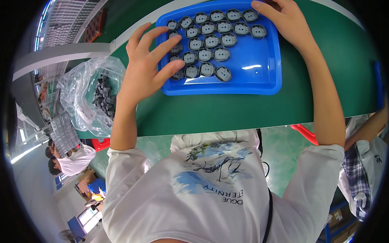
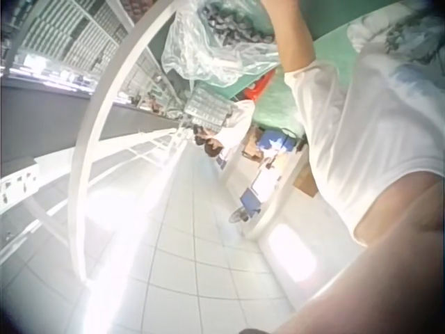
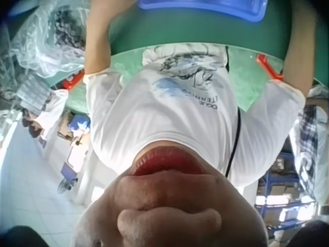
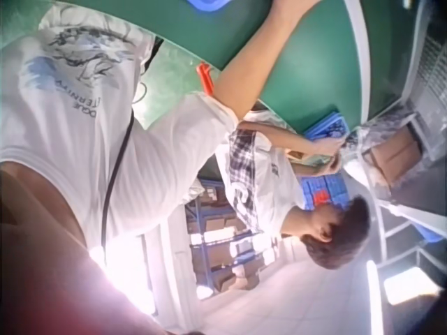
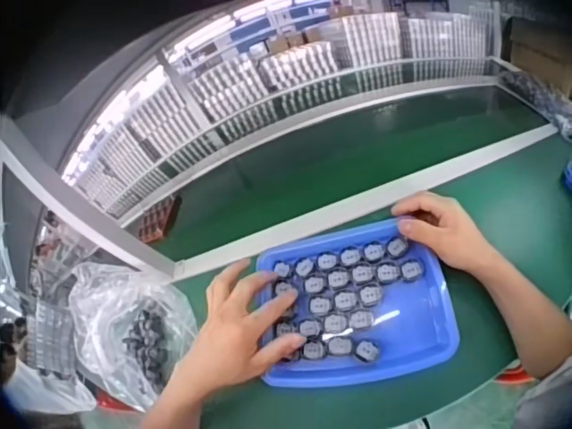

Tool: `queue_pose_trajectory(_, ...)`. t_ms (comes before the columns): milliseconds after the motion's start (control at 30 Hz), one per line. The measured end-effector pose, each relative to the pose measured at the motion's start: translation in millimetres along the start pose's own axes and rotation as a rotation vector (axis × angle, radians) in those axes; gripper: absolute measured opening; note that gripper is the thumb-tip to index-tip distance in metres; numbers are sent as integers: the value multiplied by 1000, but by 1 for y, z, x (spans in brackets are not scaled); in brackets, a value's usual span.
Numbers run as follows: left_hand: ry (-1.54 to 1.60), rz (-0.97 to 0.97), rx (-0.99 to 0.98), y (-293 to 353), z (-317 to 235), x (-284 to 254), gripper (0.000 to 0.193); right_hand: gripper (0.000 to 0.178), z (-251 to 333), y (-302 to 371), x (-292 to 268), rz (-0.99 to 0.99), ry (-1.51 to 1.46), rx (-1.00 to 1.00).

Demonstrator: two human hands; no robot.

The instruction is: Sorting small electronic components from a plastic bag into a blue component tray.

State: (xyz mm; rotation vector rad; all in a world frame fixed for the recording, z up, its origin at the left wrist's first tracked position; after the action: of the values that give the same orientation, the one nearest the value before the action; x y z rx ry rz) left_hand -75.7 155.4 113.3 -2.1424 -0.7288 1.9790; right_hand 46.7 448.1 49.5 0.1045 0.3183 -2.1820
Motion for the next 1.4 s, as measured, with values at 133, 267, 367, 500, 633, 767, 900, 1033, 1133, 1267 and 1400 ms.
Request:
queue_pose_trajectory(133, 47, 8, 17, -8, 19, 9, 44, 24, -1, 0, 2, 12, 76, -14)
queue_pose_trajectory(267, -20, -34, -21, -11, 29, 16, 42, 23, 1, 1, 0, 13, 103, -16)
queue_pose_trajectory(367, -83, -77, -7, -13, 27, 14, 38, 23, 2, -1, 1, 27, 117, -61)
queue_pose_trajectory(500, -165, -79, -5, -17, 22, 15, 36, 23, 1, -1, 1, 22, 89, -40)
queue_pose_trajectory(633, -78, -128, -29, -24, 32, 13, 29, 22, 2, -1, 1, 17, 117, -60)
queue_pose_trajectory(767, 45, -186, -83, -47, 28, 1, 37, 22, 2, -1, 2, 21, 110, -49)
queue_pose_trajectory(900, 228, -88, -289, -59, 38, 17, 36, 22, 2, 0, 1, 34, 53, -43)
queue_pose_trajectory(1033, 220, -48, -292, -57, 45, 25, 37, 22, 4, -1, 0, 17, 107, -50)
queue_pose_trajectory(1133, 242, -35, -328, -53, 49, 27, 38, 22, 4, 0, 1, 13, 133, -63)
queue_pose_trajectory(1267, 278, -67, -331, -52, 56, 25, 39, 21, 4, -2, 0, 16, 170, -81)
queue_pose_trajectory(1400, 349, -59, -349, -57, 38, 17, 42, 21, -1, -2, -1, 12, 121, -84)
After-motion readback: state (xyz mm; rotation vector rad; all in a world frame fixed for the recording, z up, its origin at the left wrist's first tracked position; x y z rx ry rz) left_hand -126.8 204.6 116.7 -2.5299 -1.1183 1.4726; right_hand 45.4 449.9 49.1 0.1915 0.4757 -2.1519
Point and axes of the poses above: each hand's wrist, its own y-axis away from the middle knuckle, its own x-axis out of the palm, z = x × y, the point moved 4 cm from there along -y, towards the middle knuckle, and after that the axes turned 8 degrees about -z, right-handed, at the moved point
